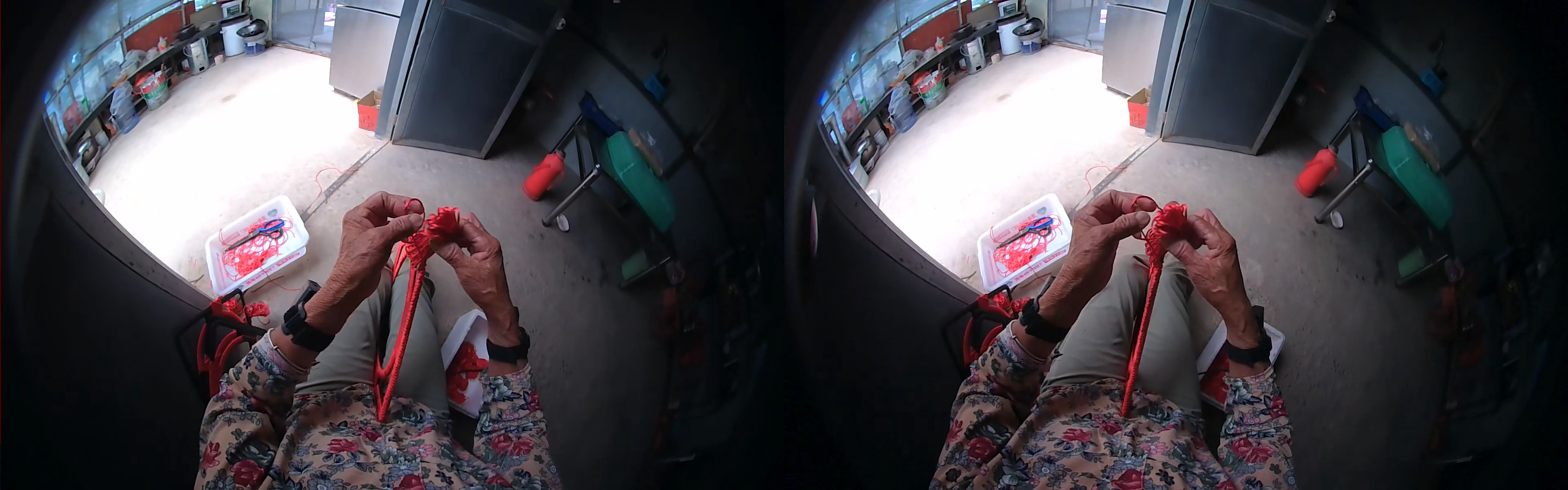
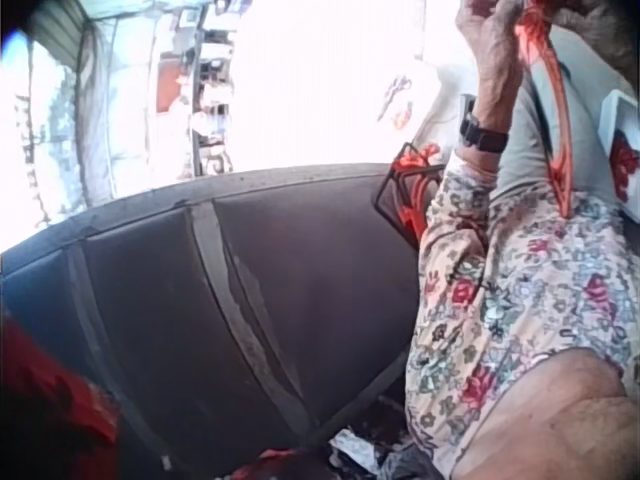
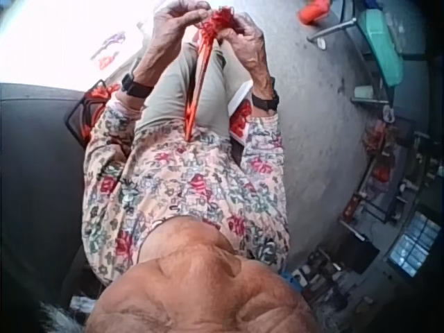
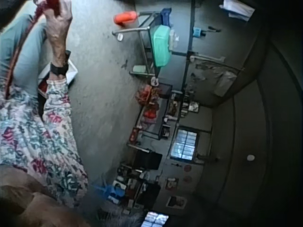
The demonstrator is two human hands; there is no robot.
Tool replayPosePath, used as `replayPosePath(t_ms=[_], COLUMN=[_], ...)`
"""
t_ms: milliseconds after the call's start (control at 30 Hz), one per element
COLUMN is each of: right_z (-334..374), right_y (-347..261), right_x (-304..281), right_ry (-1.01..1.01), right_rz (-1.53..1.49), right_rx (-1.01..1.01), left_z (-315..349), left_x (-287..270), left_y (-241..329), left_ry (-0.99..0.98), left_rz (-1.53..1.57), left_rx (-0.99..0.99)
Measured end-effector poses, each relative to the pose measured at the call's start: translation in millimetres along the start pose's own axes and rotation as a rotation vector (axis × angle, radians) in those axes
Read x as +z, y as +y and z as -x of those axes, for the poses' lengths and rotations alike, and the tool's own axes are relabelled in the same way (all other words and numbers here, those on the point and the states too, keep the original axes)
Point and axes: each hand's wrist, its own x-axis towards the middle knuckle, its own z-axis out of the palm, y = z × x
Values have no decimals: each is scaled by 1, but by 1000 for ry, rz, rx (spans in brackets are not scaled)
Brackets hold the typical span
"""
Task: Wrapping a red plastic furniture frame component with a red decorative cord.
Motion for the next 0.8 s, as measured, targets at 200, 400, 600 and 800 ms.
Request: replayPosePath(t_ms=[200, 400, 600, 800], right_z=[31, 92, 123, 122], right_y=[-30, -32, -18, 0], right_x=[-54, -115, -119, -104], right_ry=[274, 339, 430, 359], right_rz=[-676, -874, -659, -366], right_rx=[47, 25, 160, 422], left_z=[-3, 16, 42, 40], left_x=[-6, -25, -28, -15], left_y=[0, -27, -45, -34], left_ry=[-166, -41, -75, -36], left_rz=[-62, -121, -95, -38], left_rx=[-155, -176, -406, -449])
